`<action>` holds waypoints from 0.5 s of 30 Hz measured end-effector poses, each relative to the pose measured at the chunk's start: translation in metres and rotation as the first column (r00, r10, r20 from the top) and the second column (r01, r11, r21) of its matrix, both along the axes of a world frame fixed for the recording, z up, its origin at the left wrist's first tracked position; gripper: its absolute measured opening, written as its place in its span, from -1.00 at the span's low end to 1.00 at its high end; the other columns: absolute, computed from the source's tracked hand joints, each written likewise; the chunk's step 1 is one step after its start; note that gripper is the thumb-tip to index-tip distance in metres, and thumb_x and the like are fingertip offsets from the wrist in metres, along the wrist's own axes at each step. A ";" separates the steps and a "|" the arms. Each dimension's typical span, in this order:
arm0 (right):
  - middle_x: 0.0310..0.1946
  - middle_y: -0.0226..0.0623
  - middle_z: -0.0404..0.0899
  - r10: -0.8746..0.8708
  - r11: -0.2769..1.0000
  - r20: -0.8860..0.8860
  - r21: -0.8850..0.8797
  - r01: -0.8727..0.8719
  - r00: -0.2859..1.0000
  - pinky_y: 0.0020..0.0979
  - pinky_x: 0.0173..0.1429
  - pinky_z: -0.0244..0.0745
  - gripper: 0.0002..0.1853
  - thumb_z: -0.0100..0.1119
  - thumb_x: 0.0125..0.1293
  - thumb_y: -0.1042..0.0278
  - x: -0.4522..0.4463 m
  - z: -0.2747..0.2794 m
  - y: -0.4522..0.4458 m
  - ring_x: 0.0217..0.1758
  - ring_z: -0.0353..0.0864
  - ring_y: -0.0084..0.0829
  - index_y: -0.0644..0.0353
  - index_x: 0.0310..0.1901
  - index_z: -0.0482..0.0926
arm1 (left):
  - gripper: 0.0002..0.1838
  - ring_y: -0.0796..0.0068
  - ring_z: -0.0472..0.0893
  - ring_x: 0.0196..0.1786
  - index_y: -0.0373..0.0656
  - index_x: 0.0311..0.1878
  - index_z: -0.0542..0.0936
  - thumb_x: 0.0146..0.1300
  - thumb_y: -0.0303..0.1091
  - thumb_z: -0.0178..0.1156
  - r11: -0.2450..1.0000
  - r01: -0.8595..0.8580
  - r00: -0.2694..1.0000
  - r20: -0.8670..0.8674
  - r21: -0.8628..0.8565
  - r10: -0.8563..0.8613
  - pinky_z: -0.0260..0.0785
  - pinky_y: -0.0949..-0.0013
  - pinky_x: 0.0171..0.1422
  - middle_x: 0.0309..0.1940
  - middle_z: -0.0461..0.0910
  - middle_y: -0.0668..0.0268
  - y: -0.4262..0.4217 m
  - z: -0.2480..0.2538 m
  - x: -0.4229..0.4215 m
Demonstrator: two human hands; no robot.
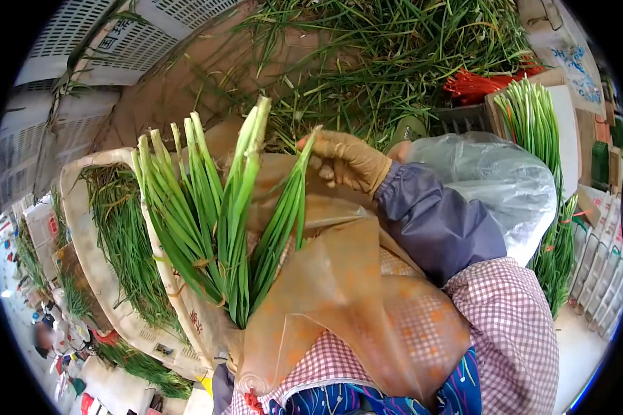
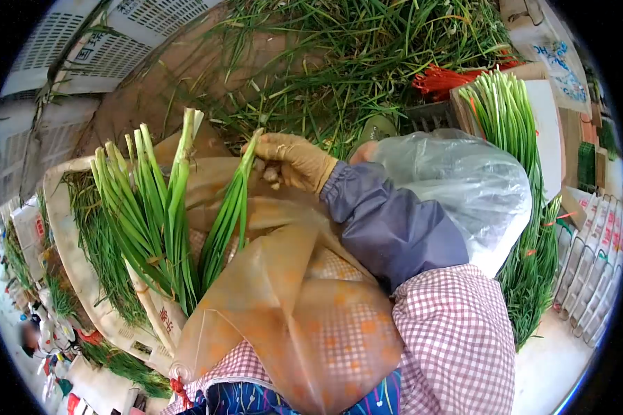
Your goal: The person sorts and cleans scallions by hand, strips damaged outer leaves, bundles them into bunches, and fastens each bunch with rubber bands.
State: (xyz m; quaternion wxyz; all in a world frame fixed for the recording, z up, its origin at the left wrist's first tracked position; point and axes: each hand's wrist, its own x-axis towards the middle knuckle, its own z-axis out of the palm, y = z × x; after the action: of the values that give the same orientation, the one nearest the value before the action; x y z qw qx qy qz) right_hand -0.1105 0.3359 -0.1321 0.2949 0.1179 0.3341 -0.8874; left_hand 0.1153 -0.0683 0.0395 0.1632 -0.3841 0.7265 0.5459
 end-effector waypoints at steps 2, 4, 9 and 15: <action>-0.42 -0.35 0.59 -0.013 0.989 0.139 -0.143 0.033 0.990 -0.54 -0.55 0.37 -0.73 0.17 0.33 0.23 0.004 -0.010 -0.015 -0.58 0.46 -0.60 0.16 -0.03 0.50 | -0.29 0.29 0.45 0.18 -0.18 0.38 0.15 0.16 -0.56 0.19 1.000 0.020 1.000 -0.010 -0.001 -0.020 0.39 0.27 0.21 0.21 0.36 0.14 -0.003 0.002 0.004; -0.45 -0.35 0.55 -0.072 0.995 0.112 -0.060 0.079 0.991 -0.56 -0.55 0.38 -0.77 0.14 0.34 0.28 0.016 0.008 -0.018 -0.55 0.50 -0.59 0.23 -0.08 0.51 | -0.29 0.30 0.46 0.17 -0.18 0.38 0.16 0.16 -0.56 0.19 0.999 0.046 0.999 -0.020 0.028 -0.045 0.40 0.28 0.20 0.20 0.37 0.14 -0.004 0.000 0.011; -0.45 -0.33 0.55 -0.144 0.969 0.099 0.214 0.120 0.985 -0.52 -0.60 0.37 -0.84 0.13 0.34 0.33 0.030 0.034 -0.022 -0.62 0.45 -0.56 0.18 -0.13 0.50 | -0.31 0.31 0.48 0.15 -0.19 0.36 0.18 0.15 -0.55 0.20 0.979 0.155 0.988 -0.048 0.131 -0.149 0.41 0.30 0.18 0.17 0.40 0.15 0.005 -0.009 0.003; -0.22 -0.37 0.52 -0.125 0.964 -0.054 -0.241 0.109 0.991 -0.47 -0.23 0.42 -0.49 0.14 0.32 0.37 0.028 0.015 -0.029 -0.29 0.47 -0.52 0.11 0.28 0.27 | -0.32 0.33 0.50 0.12 -0.20 0.35 0.21 0.15 -0.53 0.21 0.889 0.326 0.945 -0.092 0.323 -0.313 0.43 0.32 0.15 0.14 0.43 0.17 0.042 -0.053 -0.052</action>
State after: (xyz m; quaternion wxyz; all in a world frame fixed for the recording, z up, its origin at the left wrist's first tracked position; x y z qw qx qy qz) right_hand -0.0822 0.3065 -0.1172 0.2421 0.0707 0.2278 -0.9405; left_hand 0.0635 -0.0263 -0.0140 0.2999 -0.2159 0.6797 0.6336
